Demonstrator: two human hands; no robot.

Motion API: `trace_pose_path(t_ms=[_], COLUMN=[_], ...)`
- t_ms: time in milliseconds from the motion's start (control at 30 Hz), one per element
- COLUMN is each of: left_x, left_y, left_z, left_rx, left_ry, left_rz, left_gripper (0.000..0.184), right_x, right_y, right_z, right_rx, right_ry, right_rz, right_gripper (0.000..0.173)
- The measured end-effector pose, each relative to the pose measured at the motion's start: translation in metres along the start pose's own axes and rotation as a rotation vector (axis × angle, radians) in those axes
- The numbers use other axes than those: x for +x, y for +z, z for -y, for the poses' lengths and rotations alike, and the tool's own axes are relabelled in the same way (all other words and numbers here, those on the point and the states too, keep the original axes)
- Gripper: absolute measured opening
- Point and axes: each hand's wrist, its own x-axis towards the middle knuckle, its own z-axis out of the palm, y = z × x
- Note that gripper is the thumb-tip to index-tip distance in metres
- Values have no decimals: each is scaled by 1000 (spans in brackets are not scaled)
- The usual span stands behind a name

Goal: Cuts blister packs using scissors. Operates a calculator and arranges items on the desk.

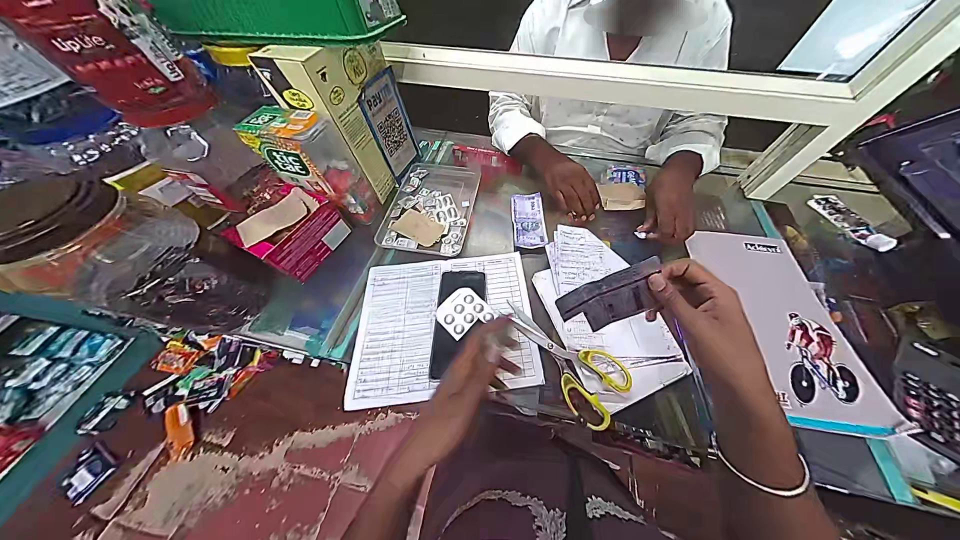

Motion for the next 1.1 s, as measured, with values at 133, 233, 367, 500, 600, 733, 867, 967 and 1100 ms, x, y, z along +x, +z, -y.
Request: trace_pose_path(t_ms=[133,233,367,500,600,733,867,967,1100], left_x=[23,44,55,52,42,48,51,53,58], left_y=[-73,-115,-124,-68,0,42,50,44,40], left_z=[11,45,59,29,10,25,19,16,10], left_rx=[892,1118,1193,845,53,-977,-1030,-835,-548], left_ry=[151,21,77,332,7,-422,-482,-377,-266], left_rz=[-539,-563,-545,-573,-79,516,371,203,-127], left_gripper=[60,65,76,46,47,47,21,36,36], right_x=[-12,-18,-21,-24,-28,-33,-39,-53,-69], right_y=[14,21,24,27,36,45,31,17,37], right_z=[-18,-22,-18,-11,-5,-8,-22,-31,-15], right_rx=[233,335,364,453,537,520,179,-312,-685], right_ry=[162,256,296,313,324,265,96,7,194], right_rz=[76,105,109,118,133,169,95,216,495], right_gripper=[8,17,22,24,25,22,26,40,55])
